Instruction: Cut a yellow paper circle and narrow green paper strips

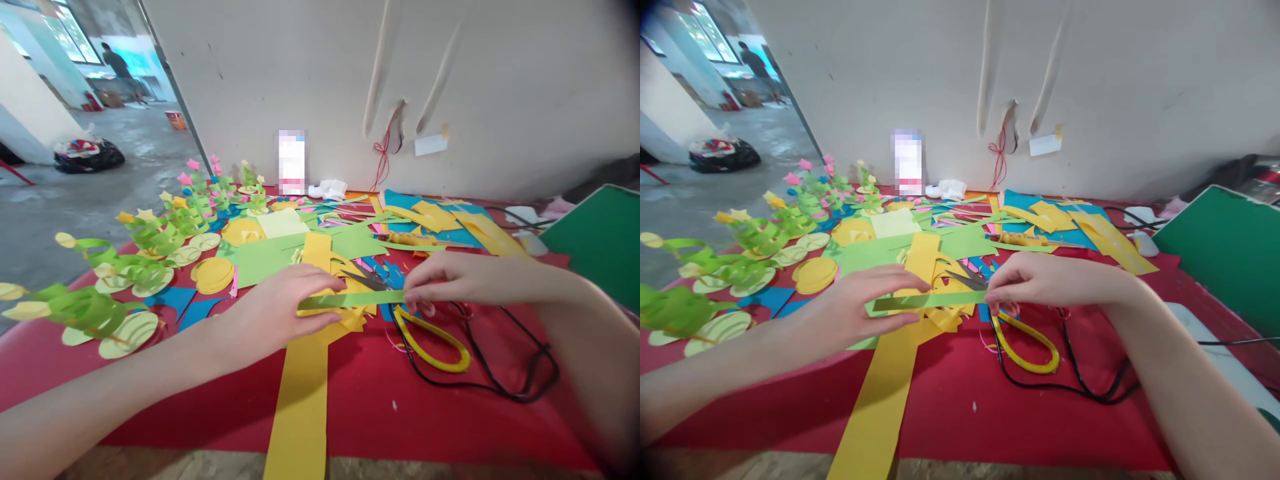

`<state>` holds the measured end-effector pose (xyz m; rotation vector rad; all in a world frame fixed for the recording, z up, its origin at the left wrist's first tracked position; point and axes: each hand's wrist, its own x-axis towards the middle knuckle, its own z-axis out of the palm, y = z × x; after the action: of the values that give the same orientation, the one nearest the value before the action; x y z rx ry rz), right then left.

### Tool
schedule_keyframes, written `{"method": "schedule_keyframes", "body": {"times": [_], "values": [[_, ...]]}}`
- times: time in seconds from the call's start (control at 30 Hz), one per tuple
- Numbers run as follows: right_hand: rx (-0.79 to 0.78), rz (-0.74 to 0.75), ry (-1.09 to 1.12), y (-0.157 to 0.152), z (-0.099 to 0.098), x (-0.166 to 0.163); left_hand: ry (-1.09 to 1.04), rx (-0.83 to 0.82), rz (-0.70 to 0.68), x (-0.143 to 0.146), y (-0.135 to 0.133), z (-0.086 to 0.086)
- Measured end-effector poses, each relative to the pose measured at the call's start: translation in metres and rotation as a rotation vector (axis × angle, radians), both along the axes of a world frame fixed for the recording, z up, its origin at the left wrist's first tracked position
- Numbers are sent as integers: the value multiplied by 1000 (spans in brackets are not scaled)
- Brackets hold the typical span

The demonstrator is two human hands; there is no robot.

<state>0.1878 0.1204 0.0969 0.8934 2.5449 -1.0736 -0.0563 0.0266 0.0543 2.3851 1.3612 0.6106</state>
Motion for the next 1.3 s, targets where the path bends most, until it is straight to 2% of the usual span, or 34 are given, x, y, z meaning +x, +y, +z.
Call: {"method": "schedule_keyframes", "body": {"times": [0.13,0.33,0.63,0.73,0.8,0.87,0.93,1.0,1.1,1.17,1.23,1.3], "values": [[-55,7,26,-6,-1,-8,-5,-29,-4,2,-2,2],[-13,-41,54,-5,-3,-9,-24,-19,70,3,-6,4],[72,-29,48,-17,-5,-17,-61,-128,46,5,-7,7],[68,-9,106,-22,-5,-21,-257,-276,103,4,-7,11],[77,-14,151,-23,-4,-22,-474,-404,134,2,-4,14],[67,-56,226,-24,-3,-23,-727,-488,104,-2,0,15],[-22,-115,308,-25,-4,-26,-967,-508,26,-5,4,15],[-196,-158,380,-29,-7,-31,-1084,-457,-22,-6,6,13],[-498,-244,504,-41,-20,-46,-913,-384,53,-1,3,9],[-730,-331,590,-53,-30,-58,-770,-420,118,3,-1,6],[-986,-405,633,-66,-39,-69,-737,-480,165,7,-4,3],[-1161,-445,661,-79,-43,-76,-789,-511,190,8,-6,1]]}}
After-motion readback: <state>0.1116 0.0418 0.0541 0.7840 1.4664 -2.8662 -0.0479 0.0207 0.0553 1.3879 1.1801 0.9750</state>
